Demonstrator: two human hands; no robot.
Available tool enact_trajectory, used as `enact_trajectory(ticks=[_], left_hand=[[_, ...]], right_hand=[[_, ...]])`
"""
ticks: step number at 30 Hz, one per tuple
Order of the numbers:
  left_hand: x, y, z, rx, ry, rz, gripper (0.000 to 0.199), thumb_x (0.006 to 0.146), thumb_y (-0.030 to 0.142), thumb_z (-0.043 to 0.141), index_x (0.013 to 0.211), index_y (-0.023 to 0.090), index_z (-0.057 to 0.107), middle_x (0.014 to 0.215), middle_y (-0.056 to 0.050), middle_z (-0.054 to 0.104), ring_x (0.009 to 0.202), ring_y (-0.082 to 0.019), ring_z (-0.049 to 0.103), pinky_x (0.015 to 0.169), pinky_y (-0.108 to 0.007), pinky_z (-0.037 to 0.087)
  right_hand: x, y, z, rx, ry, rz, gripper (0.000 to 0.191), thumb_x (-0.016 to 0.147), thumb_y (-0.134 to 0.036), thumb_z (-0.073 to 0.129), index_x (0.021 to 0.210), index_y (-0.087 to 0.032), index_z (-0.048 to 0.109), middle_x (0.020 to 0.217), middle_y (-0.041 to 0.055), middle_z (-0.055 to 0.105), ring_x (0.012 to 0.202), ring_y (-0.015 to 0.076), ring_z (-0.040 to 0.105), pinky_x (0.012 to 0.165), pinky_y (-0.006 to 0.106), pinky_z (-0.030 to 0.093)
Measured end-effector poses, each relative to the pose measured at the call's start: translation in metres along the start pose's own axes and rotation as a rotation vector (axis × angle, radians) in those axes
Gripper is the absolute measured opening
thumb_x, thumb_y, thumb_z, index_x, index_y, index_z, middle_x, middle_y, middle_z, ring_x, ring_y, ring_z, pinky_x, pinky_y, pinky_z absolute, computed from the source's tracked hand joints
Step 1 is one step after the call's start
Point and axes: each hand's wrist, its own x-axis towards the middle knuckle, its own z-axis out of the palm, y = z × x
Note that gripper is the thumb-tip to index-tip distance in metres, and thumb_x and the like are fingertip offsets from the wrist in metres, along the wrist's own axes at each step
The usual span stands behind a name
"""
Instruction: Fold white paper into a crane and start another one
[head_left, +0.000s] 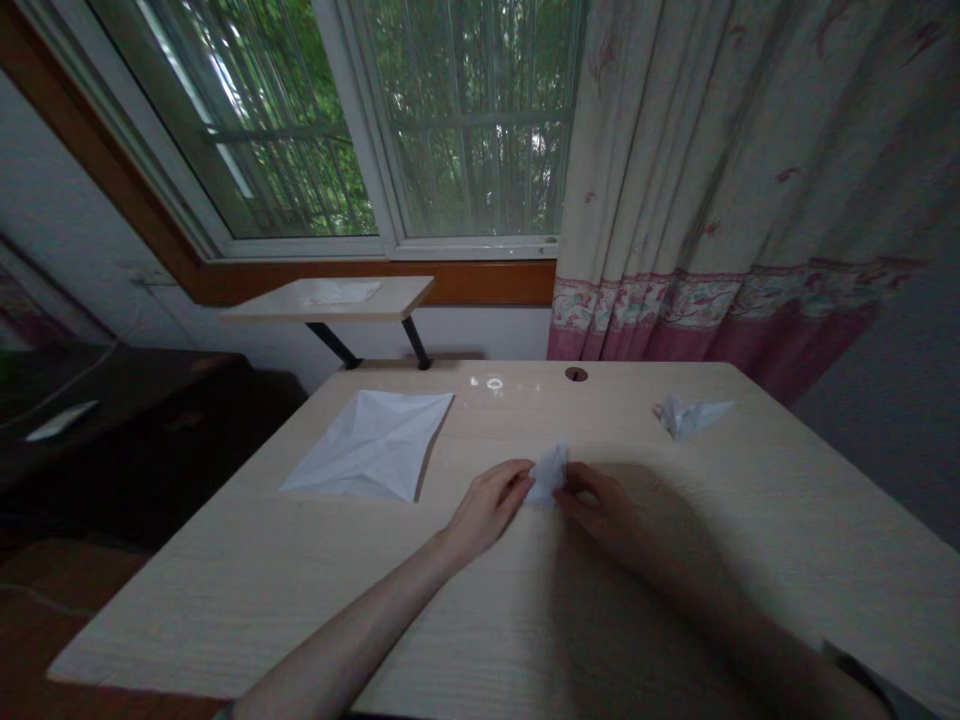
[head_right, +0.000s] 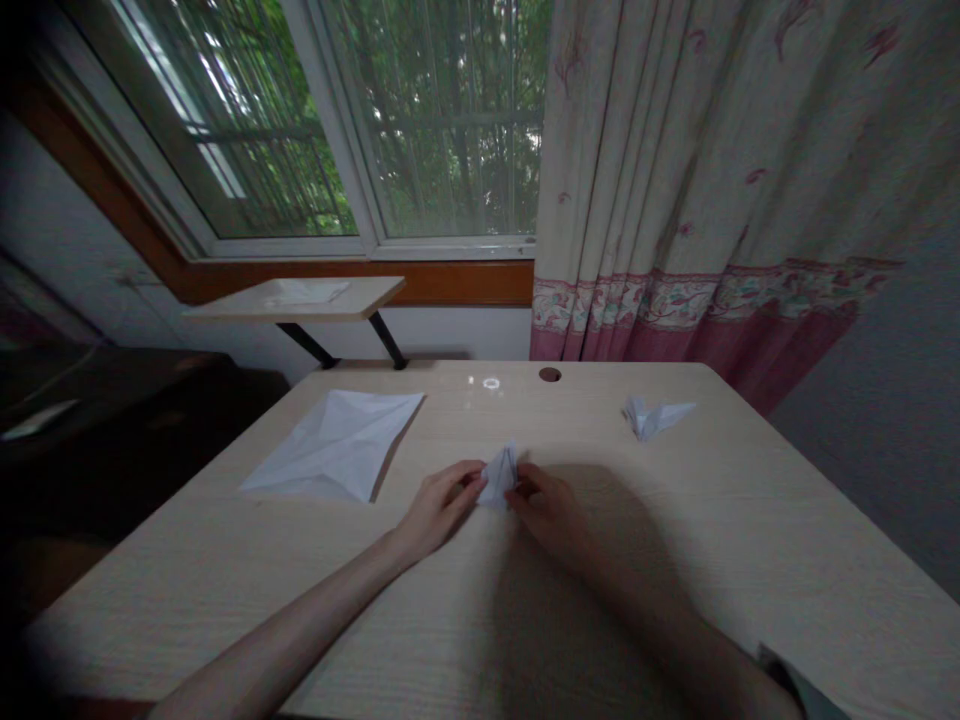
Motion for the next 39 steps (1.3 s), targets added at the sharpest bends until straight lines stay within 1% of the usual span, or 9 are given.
enact_trajectory(ticks=[4, 7, 10, 14, 20, 25, 31, 35, 39], left_hand=[[0.001, -0.005, 0.004, -0.041, 0.085, -0.013, 0.023, 0.096, 0.027, 0.057, 0.118, 0.021, 0.058, 0.098, -0.004, 0.062, 0.086, -0.016, 0.06, 0.079, -0.027, 0.049], [0.0, -0.009, 0.008, -0.107, 0.145, -0.042, 0.022, 0.092, 0.023, 0.061, 0.113, 0.02, 0.054, 0.09, 0.0, 0.058, 0.078, -0.014, 0.057, 0.075, -0.026, 0.048], [-0.002, -0.007, 0.008, -0.075, 0.093, -0.024, 0.006, 0.093, 0.024, 0.058, 0.095, 0.019, 0.057, 0.09, -0.002, 0.058, 0.082, -0.015, 0.057, 0.075, -0.026, 0.047], [-0.002, 0.004, 0.003, -0.113, 0.013, -0.024, 0.017, 0.098, 0.032, 0.053, 0.102, 0.018, 0.061, 0.097, -0.005, 0.06, 0.089, -0.018, 0.059, 0.08, -0.028, 0.047], [-0.002, 0.008, 0.001, -0.137, -0.03, 0.016, 0.022, 0.099, 0.036, 0.053, 0.105, 0.018, 0.062, 0.097, -0.006, 0.062, 0.091, -0.019, 0.059, 0.082, -0.03, 0.046], [-0.001, 0.004, 0.001, -0.13, -0.049, 0.046, 0.023, 0.101, 0.035, 0.048, 0.106, 0.018, 0.062, 0.097, -0.006, 0.063, 0.089, -0.018, 0.059, 0.081, -0.029, 0.046], [-0.001, 0.003, 0.001, -0.109, -0.04, 0.07, 0.024, 0.103, 0.033, 0.043, 0.102, 0.017, 0.062, 0.093, -0.005, 0.063, 0.088, -0.017, 0.059, 0.081, -0.028, 0.045], [-0.001, 0.003, 0.002, -0.102, -0.025, 0.057, 0.026, 0.103, 0.033, 0.043, 0.101, 0.017, 0.063, 0.092, -0.005, 0.065, 0.086, -0.017, 0.06, 0.08, -0.028, 0.046], [-0.002, 0.004, 0.005, -0.168, -0.01, -0.046, 0.026, 0.101, 0.036, 0.046, 0.103, 0.017, 0.064, 0.092, -0.006, 0.067, 0.081, -0.017, 0.062, 0.073, -0.026, 0.048]], right_hand=[[-0.001, -0.004, 0.001, -0.027, 0.026, -0.067, 0.025, 0.082, -0.021, 0.057, 0.105, -0.025, 0.063, 0.083, 0.0032, 0.071, 0.073, 0.0214, 0.067, 0.07, 0.036, 0.056], [-0.002, -0.007, 0.002, -0.045, -0.007, -0.149, 0.028, 0.083, -0.018, 0.055, 0.108, -0.025, 0.062, 0.087, 0.0033, 0.07, 0.073, 0.0197, 0.065, 0.068, 0.033, 0.055], [-0.003, -0.008, 0.004, -0.083, -0.045, -0.214, 0.031, 0.084, -0.015, 0.052, 0.112, -0.025, 0.06, 0.099, 0.0054, 0.068, 0.083, 0.0202, 0.065, 0.076, 0.034, 0.055], [-0.004, -0.002, 0.007, -0.107, -0.08, -0.263, 0.035, 0.087, -0.014, 0.054, 0.119, -0.026, 0.056, 0.113, 0.0078, 0.062, 0.098, 0.0215, 0.062, 0.087, 0.038, 0.053], [-0.004, 0.005, 0.008, -0.068, -0.112, -0.243, 0.039, 0.086, -0.015, 0.059, 0.123, -0.026, 0.053, 0.119, 0.0085, 0.058, 0.095, 0.0199, 0.062, 0.083, 0.036, 0.054], [-0.005, -0.008, 0.003, -0.062, -0.126, -0.228, 0.032, 0.092, -0.021, 0.056, 0.124, -0.025, 0.053, 0.114, 0.0085, 0.06, 0.085, 0.0176, 0.061, 0.077, 0.033, 0.054], [-0.005, -0.017, 0.0, -0.101, -0.067, -0.238, 0.027, 0.099, -0.019, 0.039, 0.117, -0.025, 0.058, 0.11, 0.0081, 0.067, 0.101, 0.0204, 0.063, 0.093, 0.038, 0.051], [-0.005, -0.011, 0.001, -0.147, -0.01, -0.195, 0.026, 0.098, -0.022, 0.041, 0.113, -0.027, 0.062, 0.108, 0.0071, 0.07, 0.1, 0.0214, 0.067, 0.091, 0.037, 0.053], [-0.007, -0.011, 0.002, -0.141, 0.073, -0.12, 0.022, 0.094, -0.027, 0.045, 0.106, -0.024, 0.064, 0.101, 0.0088, 0.073, 0.089, 0.023, 0.07, 0.08, 0.037, 0.057]])
